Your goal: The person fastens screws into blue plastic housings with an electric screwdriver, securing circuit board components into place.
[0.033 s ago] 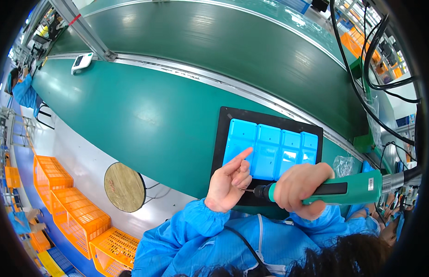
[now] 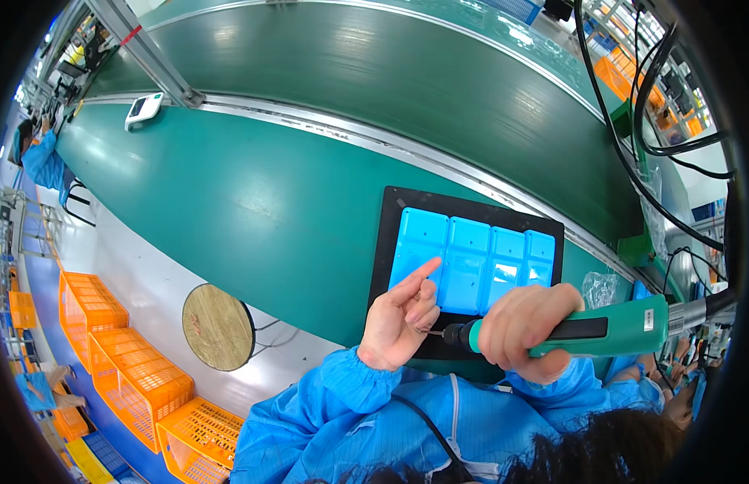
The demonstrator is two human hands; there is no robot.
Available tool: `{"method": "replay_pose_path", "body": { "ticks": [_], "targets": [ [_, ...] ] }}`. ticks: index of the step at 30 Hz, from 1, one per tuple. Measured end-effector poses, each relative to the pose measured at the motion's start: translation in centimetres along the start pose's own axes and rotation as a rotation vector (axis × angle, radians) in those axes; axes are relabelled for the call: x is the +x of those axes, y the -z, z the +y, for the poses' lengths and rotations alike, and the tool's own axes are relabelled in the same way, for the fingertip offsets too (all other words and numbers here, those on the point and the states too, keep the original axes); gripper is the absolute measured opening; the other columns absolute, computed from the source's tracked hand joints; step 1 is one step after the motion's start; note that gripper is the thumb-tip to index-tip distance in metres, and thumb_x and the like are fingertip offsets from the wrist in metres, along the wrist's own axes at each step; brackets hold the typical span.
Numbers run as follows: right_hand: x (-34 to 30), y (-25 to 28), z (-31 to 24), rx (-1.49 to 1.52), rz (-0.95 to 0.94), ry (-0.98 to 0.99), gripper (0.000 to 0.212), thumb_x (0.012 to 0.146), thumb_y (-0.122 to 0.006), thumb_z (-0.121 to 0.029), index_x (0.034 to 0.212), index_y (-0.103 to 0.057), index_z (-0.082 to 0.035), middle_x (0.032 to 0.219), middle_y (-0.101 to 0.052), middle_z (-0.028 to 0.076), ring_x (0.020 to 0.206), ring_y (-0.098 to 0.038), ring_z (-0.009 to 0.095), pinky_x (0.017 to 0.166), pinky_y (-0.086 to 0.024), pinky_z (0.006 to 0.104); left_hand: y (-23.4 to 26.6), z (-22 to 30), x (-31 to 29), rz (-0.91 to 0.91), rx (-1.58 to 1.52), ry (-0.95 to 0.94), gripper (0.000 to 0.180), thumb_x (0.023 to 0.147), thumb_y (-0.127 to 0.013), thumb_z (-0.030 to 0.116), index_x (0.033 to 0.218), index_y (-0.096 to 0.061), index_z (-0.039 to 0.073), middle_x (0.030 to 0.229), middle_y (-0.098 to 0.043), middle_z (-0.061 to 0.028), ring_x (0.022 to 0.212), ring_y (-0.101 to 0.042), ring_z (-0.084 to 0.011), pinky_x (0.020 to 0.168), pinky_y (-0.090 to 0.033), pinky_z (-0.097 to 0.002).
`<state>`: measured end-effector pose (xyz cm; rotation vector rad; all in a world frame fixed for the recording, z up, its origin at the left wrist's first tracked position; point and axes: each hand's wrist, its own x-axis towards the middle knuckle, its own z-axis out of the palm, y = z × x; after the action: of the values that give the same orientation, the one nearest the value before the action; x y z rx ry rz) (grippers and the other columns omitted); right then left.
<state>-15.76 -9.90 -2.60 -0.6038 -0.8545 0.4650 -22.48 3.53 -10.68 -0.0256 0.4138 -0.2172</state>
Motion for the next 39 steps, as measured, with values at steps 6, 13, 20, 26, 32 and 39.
{"method": "replay_pose_path", "body": {
  "ticks": [6, 13, 20, 26, 32, 39],
  "targets": [
    [1.3, -0.9, -1.6, -0.119, 0.120, 0.112, 0.030, 0.084, -0.056, -0.029, 0.087, -0.040, -0.004, 0.051, -0.048, 0.004, 0.038, -0.045, 0.013, 0.035, -0.039, 0.0271, -2.2, -0.7, -0.1, 0.280, 0.053, -0.031, 0.027, 0.091, -0.036, 0.017, 0.101, -0.050, -0.003, 0.075, -0.047, -0.0078, 0.059, -0.041, -0.0148, 0.054, -0.036, -0.0258],
    [2.0, 0.2, -2.8, -0.095, 0.175, 0.102, 0.032, 0.088, -0.045, -0.037, 0.088, -0.034, -0.006, 0.051, -0.045, 0.003, 0.036, -0.042, 0.012, 0.034, -0.036, 0.0262, 0.7, -0.9, -1.7, -0.085, 0.280, 0.109, 0.033, 0.091, -0.033, 0.026, 0.087, -0.051, -0.001, 0.065, -0.040, -0.0037, 0.056, -0.035, -0.0127, 0.053, -0.029, -0.0251],
    [1.8, 0.8, -2.8, -0.148, 0.196, 0.083, 0.032, 0.089, -0.044, -0.037, 0.089, -0.034, -0.006, 0.050, -0.044, 0.002, 0.036, -0.042, 0.012, 0.034, -0.037, 0.0260, 0.2, -1.3, -1.9, -0.050, 0.476, -0.016, 0.020, 0.090, -0.044, 0.020, 0.079, -0.050, 0.004, 0.061, -0.035, 0.0013, 0.052, -0.029, -0.0079, 0.050, -0.024, -0.0222],
    [1.5, 0.4, -2.2, -0.156, 0.220, 0.091, 0.032, 0.084, -0.054, -0.033, 0.087, -0.040, -0.004, 0.052, -0.047, 0.004, 0.040, -0.047, 0.014, 0.036, -0.038, 0.0269, 0.3, -1.4, -1.8, 0.058, 0.427, -0.014, 0.019, 0.091, -0.045, 0.019, 0.081, -0.052, 0.004, 0.058, -0.030, 0.0036, 0.050, -0.027, -0.0056, 0.047, -0.023, -0.0200],
    [1.2, 0.1, -1.9, -0.185, 0.228, 0.109, 0.031, 0.081, -0.060, -0.028, 0.087, -0.043, -0.002, 0.052, -0.048, 0.004, 0.042, -0.047, 0.013, 0.038, -0.039, 0.0270, 0.5, -1.7, -1.6, 0.080, 0.420, -0.027, 0.019, 0.091, -0.044, 0.018, 0.084, -0.055, 0.004, 0.056, -0.028, 0.0046, 0.049, -0.026, -0.0055, 0.045, -0.022, -0.0199],
    [0.7, 0.2, -1.8, -0.171, 0.245, 0.086, 0.029, 0.082, -0.060, -0.026, 0.086, -0.044, -0.003, 0.054, -0.048, 0.004, 0.045, -0.048, 0.013, 0.041, -0.040, 0.0275, 0.6, -1.9, -1.5, 0.111, 0.379, -0.002, 0.020, 0.092, -0.043, 0.018, 0.084, -0.055, 0.004, 0.056, -0.028, 0.0047, 0.048, -0.025, -0.0053, 0.045, -0.022, -0.0199]
  ]
}}
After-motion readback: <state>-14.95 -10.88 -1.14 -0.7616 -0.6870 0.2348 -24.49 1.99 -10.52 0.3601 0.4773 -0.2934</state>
